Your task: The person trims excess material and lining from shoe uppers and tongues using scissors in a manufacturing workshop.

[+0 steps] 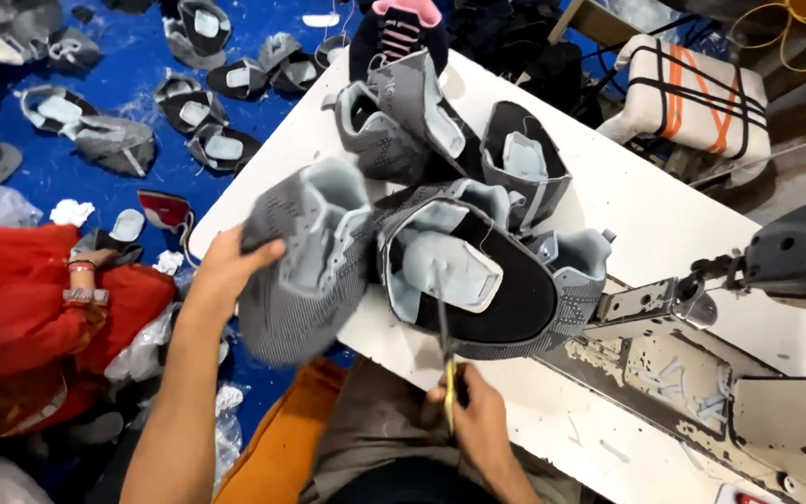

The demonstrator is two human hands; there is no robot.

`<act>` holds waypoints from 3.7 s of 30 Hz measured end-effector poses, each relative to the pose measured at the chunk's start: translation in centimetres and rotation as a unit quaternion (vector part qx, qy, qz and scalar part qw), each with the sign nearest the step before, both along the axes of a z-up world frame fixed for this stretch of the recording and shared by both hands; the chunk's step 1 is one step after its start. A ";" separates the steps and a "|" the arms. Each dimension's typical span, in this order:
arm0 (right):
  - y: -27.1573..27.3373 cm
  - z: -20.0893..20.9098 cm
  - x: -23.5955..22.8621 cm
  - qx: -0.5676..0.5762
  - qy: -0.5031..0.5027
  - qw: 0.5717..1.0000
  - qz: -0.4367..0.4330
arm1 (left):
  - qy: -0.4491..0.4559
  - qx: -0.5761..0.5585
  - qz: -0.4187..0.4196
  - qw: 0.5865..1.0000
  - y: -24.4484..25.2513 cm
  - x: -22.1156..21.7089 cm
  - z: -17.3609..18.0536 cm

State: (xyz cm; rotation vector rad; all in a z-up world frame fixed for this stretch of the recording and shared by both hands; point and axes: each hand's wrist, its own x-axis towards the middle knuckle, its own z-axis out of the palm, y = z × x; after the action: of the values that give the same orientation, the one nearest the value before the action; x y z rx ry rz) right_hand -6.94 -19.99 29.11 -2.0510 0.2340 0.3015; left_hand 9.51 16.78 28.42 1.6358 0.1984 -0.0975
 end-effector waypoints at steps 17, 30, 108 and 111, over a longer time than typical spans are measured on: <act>2.8 -2.1 -0.2 0.350 0.221 0.898 0.149 | -0.262 0.276 0.164 0.910 -4.4 -6.9 0.6; 6.4 -1.0 3.2 0.484 0.319 0.805 0.127 | -0.219 0.340 0.162 0.900 -4.0 -4.9 -0.3; 9.3 -0.8 8.4 0.408 0.199 0.883 0.121 | -0.309 0.240 0.228 0.892 -5.3 -0.8 -1.7; 8.8 -1.5 7.3 0.410 0.195 0.883 0.121 | -0.227 0.115 0.294 0.921 -4.7 -1.4 -0.7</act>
State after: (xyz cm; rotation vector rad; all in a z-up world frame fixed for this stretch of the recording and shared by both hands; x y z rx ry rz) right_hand 0.40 -11.19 27.66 -1.1561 0.0643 0.8212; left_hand 8.09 12.06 27.71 1.7167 0.3421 0.7846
